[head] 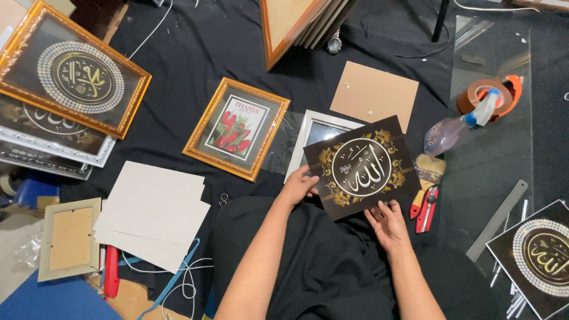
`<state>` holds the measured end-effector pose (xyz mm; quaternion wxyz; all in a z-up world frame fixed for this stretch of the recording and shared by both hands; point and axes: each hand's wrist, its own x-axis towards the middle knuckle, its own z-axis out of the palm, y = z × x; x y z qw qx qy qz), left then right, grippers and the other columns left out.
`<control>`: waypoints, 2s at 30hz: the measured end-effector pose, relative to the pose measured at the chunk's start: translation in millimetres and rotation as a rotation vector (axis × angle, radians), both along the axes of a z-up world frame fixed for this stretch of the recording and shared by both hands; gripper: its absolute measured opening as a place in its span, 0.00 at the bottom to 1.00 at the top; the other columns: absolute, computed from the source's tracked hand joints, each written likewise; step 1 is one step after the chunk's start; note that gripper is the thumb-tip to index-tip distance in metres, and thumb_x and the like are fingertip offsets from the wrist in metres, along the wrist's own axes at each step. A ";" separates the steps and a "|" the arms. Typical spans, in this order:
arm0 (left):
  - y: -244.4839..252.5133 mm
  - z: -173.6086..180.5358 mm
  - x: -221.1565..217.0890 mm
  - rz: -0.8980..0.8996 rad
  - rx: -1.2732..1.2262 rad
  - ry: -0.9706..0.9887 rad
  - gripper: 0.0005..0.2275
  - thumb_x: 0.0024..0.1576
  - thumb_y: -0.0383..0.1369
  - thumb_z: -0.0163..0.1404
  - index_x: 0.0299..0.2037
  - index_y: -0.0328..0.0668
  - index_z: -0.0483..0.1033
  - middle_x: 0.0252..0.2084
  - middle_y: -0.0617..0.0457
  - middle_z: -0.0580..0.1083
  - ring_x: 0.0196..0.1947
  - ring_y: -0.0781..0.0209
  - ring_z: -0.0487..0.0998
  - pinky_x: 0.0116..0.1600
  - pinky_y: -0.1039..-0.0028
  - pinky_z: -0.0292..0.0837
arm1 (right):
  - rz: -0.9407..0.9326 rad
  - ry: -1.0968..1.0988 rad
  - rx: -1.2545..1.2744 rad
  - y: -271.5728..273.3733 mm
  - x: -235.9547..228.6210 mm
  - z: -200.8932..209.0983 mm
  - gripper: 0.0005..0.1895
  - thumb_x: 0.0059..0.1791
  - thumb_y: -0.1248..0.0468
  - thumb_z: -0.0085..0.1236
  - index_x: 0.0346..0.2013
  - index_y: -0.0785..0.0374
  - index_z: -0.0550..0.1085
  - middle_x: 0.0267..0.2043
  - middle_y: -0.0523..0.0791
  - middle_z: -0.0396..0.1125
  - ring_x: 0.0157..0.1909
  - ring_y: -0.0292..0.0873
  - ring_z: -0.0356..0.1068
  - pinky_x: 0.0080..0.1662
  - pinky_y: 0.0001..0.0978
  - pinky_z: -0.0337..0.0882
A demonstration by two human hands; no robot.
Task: A person is assembling a picture frame by cleaning the glass, inserting a print, and attaching the backing.
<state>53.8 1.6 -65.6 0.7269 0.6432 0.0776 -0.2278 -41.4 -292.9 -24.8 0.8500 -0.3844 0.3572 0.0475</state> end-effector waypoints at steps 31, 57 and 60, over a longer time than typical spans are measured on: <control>9.4 81.2 -10.2 0.193 -0.012 0.289 0.22 0.68 0.44 0.41 0.61 0.32 0.69 0.53 0.36 0.77 0.48 0.45 0.82 0.52 0.58 0.81 | 0.112 -0.732 -2.007 67.8 8.4 75.7 0.25 0.52 0.75 0.49 0.58 0.47 0.78 0.61 0.46 0.71 0.59 0.51 0.70 0.60 0.43 0.68; 6.6 82.7 -2.3 0.259 0.263 0.206 0.18 0.64 0.25 0.47 0.65 0.34 0.62 0.58 0.25 0.68 0.51 0.37 0.80 0.48 0.64 0.86 | 0.569 0.184 -1.157 5.1 12.9 -4.8 0.45 0.45 0.42 0.68 0.70 0.58 0.63 0.61 0.53 0.61 0.65 0.54 0.66 0.63 0.45 0.68; 5.6 76.4 -1.1 0.258 0.266 0.204 0.18 0.64 0.25 0.48 0.64 0.31 0.63 0.58 0.25 0.66 0.53 0.36 0.78 0.48 0.62 0.87 | 0.672 0.168 -1.140 4.9 17.7 2.5 0.57 0.39 0.40 0.73 0.73 0.60 0.58 0.66 0.54 0.58 0.70 0.55 0.61 0.67 0.48 0.65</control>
